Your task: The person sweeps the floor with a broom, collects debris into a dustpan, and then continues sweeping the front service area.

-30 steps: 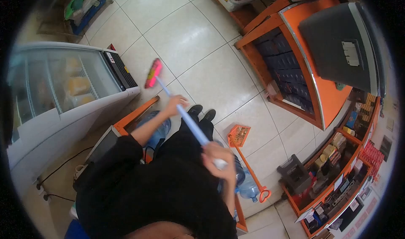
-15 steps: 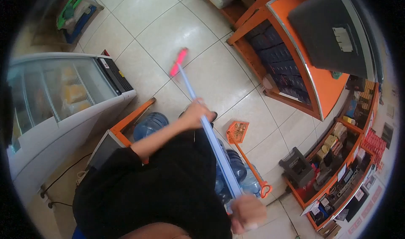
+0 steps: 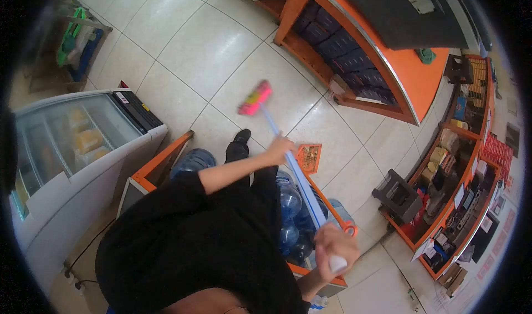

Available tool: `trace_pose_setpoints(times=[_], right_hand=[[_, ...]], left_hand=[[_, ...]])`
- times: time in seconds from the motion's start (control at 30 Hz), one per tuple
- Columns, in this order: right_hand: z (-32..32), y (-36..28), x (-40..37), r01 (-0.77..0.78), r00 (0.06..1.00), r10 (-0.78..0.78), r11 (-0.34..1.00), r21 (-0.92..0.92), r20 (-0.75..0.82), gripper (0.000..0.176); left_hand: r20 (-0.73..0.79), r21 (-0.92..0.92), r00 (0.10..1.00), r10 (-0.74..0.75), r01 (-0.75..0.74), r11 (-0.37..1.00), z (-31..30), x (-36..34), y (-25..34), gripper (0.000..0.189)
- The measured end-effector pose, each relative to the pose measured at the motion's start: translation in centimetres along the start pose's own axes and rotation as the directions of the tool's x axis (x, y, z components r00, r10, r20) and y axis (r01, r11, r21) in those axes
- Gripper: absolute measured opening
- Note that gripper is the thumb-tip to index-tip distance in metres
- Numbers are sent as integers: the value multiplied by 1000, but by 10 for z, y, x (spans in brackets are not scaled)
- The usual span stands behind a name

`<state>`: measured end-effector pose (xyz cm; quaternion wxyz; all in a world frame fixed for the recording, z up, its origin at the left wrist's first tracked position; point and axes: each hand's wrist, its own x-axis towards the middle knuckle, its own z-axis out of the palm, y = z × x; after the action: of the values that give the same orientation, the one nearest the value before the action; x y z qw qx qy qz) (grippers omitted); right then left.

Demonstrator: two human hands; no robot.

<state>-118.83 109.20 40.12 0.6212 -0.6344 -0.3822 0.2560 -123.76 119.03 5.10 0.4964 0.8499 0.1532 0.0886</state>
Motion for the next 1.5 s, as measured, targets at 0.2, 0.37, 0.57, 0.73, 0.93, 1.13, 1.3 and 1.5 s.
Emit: trace_pose_setpoints(times=[0.2, 0.37, 0.57, 0.73, 0.93, 1.13, 1.3, 1.5], right_hand=[[-49, -43, -16, 177, 921, -156, 984, -27, 356, 27], [-174, -56, -78, 253, 937, -300, 937, 241, 181, 29], [-191, 62, -71, -71, 972, 67, 997, 11, 227, 30], [-139, 115, -62, -221, 809, 3, 928, 299, 588, 28], [-181, 101, -61, -234, 766, 6, 934, 270, 643, 25], [-213, 31, -51, -70, 726, -193, 934, 350, 660, 26], [-253, -28, -34, 79, 468, -477, 861, 502, 744, 31], [-280, 5, -99, 160, 899, -337, 846, 508, 278, 35]], left_hand=[[54, -106, 991, 122, -116, 988, 52, 30, 100, 5], [-62, -49, 994, 90, -93, 994, 59, 8, 161, 11], [-283, 271, 902, -325, 401, 875, 58, -52, 79, 4], [-407, 135, 743, -531, 624, 770, 105, -115, 12, 12], [-514, -54, 759, -400, 437, 898, 153, -92, 36, 15], [-472, -163, 836, -281, 230, 959, 184, -31, 121, 16], [-411, -34, 907, -96, 90, 995, 158, 13, 192, 11], [-352, 184, 928, -123, 198, 963, 126, 4, 182, 10]])
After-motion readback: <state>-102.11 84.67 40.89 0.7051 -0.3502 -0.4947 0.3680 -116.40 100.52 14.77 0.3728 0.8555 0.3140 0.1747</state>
